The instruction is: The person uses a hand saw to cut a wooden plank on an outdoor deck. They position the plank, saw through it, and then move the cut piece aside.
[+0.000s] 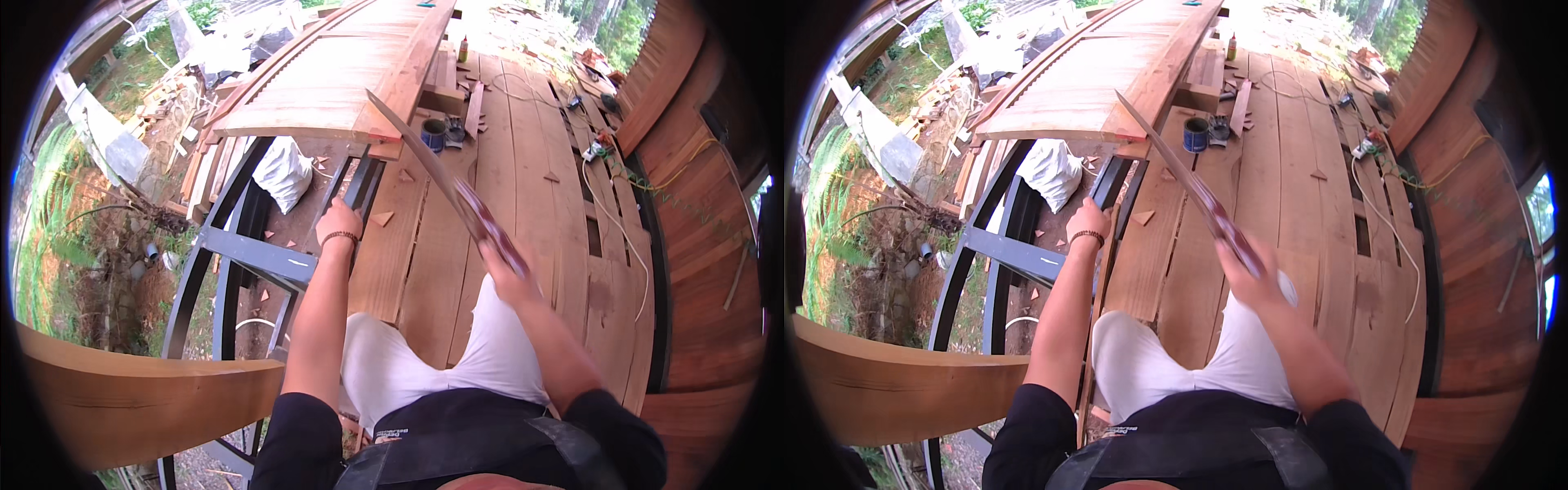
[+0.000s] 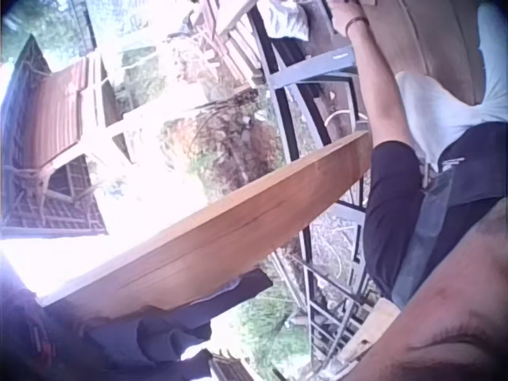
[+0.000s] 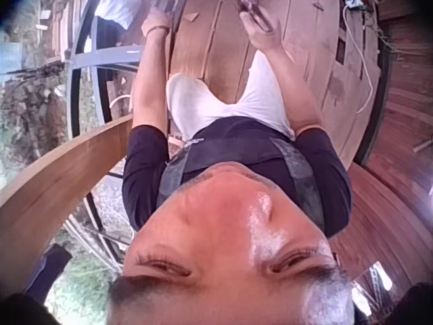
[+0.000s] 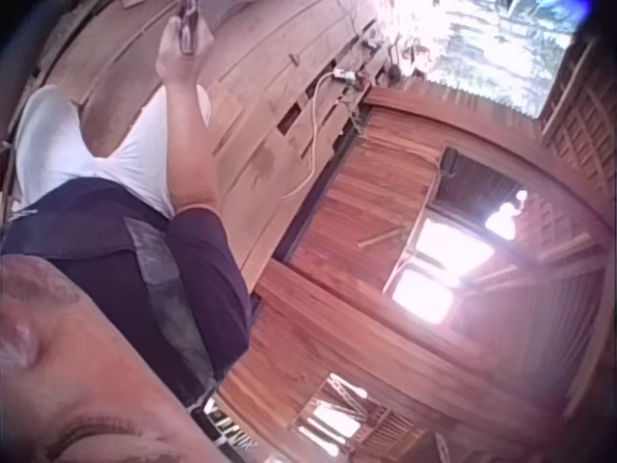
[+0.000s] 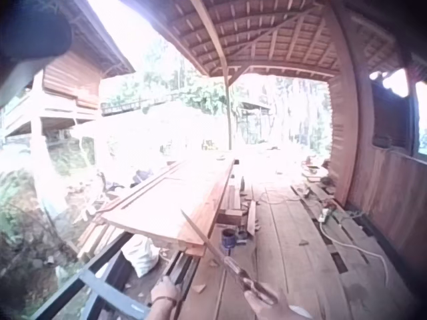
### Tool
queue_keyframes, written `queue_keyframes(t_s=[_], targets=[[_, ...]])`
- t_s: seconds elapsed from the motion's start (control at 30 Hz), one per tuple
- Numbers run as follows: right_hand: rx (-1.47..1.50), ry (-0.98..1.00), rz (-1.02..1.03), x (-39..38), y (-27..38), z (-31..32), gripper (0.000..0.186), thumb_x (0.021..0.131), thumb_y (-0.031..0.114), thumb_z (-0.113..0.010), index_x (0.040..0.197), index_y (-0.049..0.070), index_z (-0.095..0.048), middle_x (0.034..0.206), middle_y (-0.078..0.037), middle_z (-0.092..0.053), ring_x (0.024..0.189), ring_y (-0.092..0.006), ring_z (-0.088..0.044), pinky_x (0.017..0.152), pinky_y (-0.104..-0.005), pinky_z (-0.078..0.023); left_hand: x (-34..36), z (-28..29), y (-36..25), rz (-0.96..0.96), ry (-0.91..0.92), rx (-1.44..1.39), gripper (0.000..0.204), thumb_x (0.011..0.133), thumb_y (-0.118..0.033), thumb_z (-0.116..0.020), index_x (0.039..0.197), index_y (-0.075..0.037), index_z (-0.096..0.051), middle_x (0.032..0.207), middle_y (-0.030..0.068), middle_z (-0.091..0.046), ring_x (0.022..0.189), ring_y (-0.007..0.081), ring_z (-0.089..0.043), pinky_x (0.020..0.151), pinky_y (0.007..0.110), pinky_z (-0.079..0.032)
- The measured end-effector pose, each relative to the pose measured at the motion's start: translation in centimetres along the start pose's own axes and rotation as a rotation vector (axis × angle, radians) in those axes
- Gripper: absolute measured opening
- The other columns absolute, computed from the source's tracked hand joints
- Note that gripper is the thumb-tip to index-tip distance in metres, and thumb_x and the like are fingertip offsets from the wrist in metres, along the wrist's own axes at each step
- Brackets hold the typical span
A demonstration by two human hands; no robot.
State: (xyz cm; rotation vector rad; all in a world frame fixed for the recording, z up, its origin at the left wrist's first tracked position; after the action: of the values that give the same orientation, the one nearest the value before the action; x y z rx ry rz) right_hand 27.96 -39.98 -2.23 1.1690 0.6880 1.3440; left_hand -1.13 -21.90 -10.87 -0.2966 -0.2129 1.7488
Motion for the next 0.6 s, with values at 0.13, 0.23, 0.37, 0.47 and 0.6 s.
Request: queue_keyframes(t_s=[0.13, 0.23, 0.37, 0.47, 0.6], targets=[[0.039, -0.068, 0.089, -1.0, -2.1, 1.9, 0.018, 0.091, 0.017, -0.065, 0.100, 0.001, -0.069, 0.072, -0.005, -0.062, 0.066, -0.0116, -0.055, 0.062, -0.0319, -0.045, 0.6, -0.9, -0.1, 0.035, 0.003, 0.036, 0.042, 0.091, -0.039, -0.063, 0.112, -0.002, -0.057, 0.106, 0.0231, -0.071, 0.099, 0.0391, -0.070, 0.088, 0.046, -0.056], [0.079, 0.003, 0.035, 8.3, -1.4, -0.8, 0.016, 0.090, 0.017, -0.066, 0.089, 0.001, -0.066, 0.070, -0.004, -0.060, 0.063, -0.0120, -0.053, 0.061, -0.0331, -0.044, 1.2, -0.5, -3.2, -0.038, 0.014, -0.035, 0.044, 0.092, -0.040, -0.062, 0.113, -0.002, -0.056, 0.108, 0.0240, -0.070, 0.101, 0.0392, -0.069, 0.089, 0.046, -0.055], [-0.037, -0.027, 0.027, 5.7, 0.5, -1.0, 0.014, 0.091, 0.016, -0.066, 0.089, 0.002, -0.064, 0.070, -0.003, -0.060, 0.065, -0.0111, -0.053, 0.061, -0.0325, -0.044, 0.7, -0.7, -1.6, -0.033, -0.020, -0.027, 0.046, 0.091, -0.041, -0.063, 0.112, -0.001, -0.056, 0.107, 0.0252, -0.070, 0.100, 0.0400, -0.069, 0.087, 0.047, -0.055], [0.043, -0.066, 0.089, -2.6, -0.3, 2.0, 0.016, 0.091, 0.014, -0.066, 0.098, 0.000, -0.068, 0.072, -0.004, -0.062, 0.070, -0.0116, -0.057, 0.063, -0.0309, -0.046, 0.5, 0.2, 0.0, 0.014, -0.017, -0.023, 0.044, 0.092, -0.040, -0.063, 0.112, -0.001, -0.056, 0.104, 0.0243, -0.071, 0.099, 0.0400, -0.070, 0.087, 0.047, -0.055], [-0.020, -0.087, 0.111, 0.2, -2.3, 1.9, 0.018, 0.092, 0.016, -0.067, 0.099, 0.000, -0.069, 0.072, -0.003, -0.062, 0.068, -0.0125, -0.058, 0.062, -0.0290, -0.045, 0.7, -0.5, -1.6, 0.026, 0.015, -0.004, 0.045, 0.092, -0.040, -0.062, 0.114, -0.002, -0.057, 0.111, 0.0239, -0.070, 0.103, 0.0380, -0.069, 0.089, 0.046, -0.055]])
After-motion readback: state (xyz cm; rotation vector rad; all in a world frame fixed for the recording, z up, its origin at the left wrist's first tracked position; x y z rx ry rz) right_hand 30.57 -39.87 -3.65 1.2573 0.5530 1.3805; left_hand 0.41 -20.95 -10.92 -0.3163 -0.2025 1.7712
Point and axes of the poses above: each hand's wrist, its own x-axis towards the middle knuckle, its own z-axis out of the back of the hand, y = z × x, the point moved 7 cm from there along x, towards the middle knuckle
